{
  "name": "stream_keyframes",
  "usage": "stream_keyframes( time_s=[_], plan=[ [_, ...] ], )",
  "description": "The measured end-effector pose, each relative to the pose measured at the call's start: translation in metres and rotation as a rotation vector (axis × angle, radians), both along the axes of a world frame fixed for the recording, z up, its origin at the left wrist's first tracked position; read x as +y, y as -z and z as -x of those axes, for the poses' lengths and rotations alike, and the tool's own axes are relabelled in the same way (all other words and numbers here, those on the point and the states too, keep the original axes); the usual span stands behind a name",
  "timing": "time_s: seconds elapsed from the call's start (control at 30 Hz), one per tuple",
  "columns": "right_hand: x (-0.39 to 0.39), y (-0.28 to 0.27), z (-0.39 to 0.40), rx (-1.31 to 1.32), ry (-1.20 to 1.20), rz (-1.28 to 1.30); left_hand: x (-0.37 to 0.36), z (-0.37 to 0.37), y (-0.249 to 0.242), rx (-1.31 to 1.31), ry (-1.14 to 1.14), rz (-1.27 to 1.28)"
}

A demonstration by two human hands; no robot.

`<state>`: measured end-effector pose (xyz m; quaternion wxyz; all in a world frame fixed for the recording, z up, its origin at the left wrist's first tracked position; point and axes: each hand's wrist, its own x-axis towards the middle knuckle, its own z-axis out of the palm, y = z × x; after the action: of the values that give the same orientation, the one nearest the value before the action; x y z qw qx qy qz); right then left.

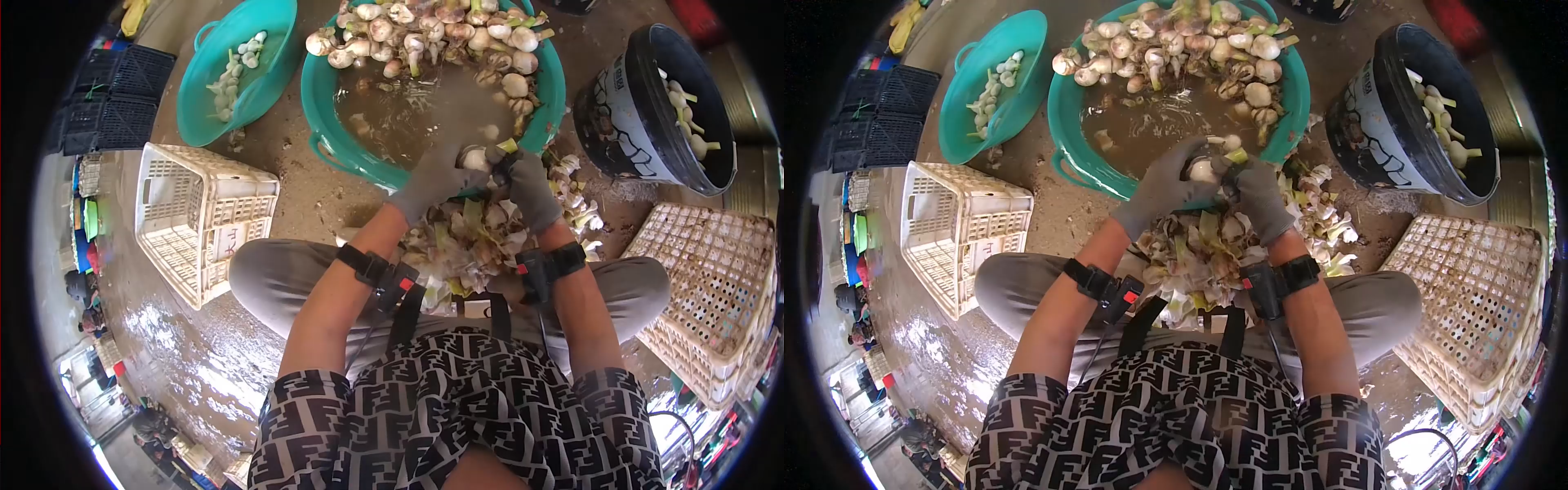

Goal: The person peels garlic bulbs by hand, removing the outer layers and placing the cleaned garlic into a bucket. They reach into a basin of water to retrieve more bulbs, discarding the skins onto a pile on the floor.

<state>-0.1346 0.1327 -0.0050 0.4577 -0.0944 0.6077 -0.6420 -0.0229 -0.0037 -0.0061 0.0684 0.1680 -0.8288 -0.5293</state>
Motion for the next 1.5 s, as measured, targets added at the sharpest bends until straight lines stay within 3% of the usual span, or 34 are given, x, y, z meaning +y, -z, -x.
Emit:
stream_keyframes(
  time_s=[0.13, 0.23, 0.33, 0.43, 0.53, 0.63, 0.73, 0.83, 0.93, 1.03, 1.13, 1.23, 1.33, 1.43, 1.5],
  plan=[
    [0.008, -0.008, -0.002, -0.008, -0.084, 0.039, 0.012, -0.007, 0.004, 0.185, 0.026, -0.208],
    [0.013, 0.009, -0.005, 0.264, -0.132, 0.146, 0.022, -0.015, -0.001, 0.218, -0.009, -0.137],
    [0.015, -0.008, -0.015, 0.098, -0.089, 0.2, 0.023, -0.017, -0.001, 0.311, -0.009, -0.071],
    [0.018, -0.011, -0.016, -0.148, -0.088, 0.247, 0.022, -0.023, -0.003, 0.165, -0.033, -0.345],
    [0.022, -0.011, -0.014, 0.826, -0.277, 0.158, 0.028, -0.023, 0.004, 0.205, -0.198, -0.844],
    [0.021, -0.003, -0.018, 0.17, -0.137, 0.012, 0.018, -0.022, 0.002, 0.114, -0.17, -1.433],
    [0.022, 0.017, -0.019, 0.845, -0.087, 0.01, 0.026, -0.014, -0.018, -0.015, -0.453, -1.369],
    [0.02, 0.009, -0.019, 0.675, -0.072, -0.084, 0.028, -0.01, 0.011, 0.141, -0.362, -1.199],
    [0.019, -0.007, -0.027, 0.281, -0.046, 0.057, 0.042, -0.012, 0.006, 0.05, -0.449, -0.683],
    [0.031, 0.019, -0.016, 1.085, -0.193, 0.176, 0.037, -0.013, -0.009, 0.015, -0.554, -1.139],
    [0.033, 0.027, -0.023, 0.524, -0.116, 0.196, 0.02, -0.022, 0.0, 0.103, -0.187, -1.415],
    [0.036, 0.01, -0.025, 0.745, -0.173, 0.149, 0.016, -0.018, 0.004, -0.173, -0.493, -0.83],
    [0.029, 0.009, -0.02, 0.104, -0.051, 0.238, 0.006, -0.02, 0.012, -0.007, -0.586, -0.437],
    [0.02, -0.018, -0.033, 0.206, -0.094, -0.025, 0.009, -0.008, 0.023, -0.123, -0.515, -0.145],
    [0.027, -0.012, -0.027, 0.674, -0.107, 0.004, 0.009, -0.013, 0.004, -0.055, -0.516, -0.51]
  ],
)
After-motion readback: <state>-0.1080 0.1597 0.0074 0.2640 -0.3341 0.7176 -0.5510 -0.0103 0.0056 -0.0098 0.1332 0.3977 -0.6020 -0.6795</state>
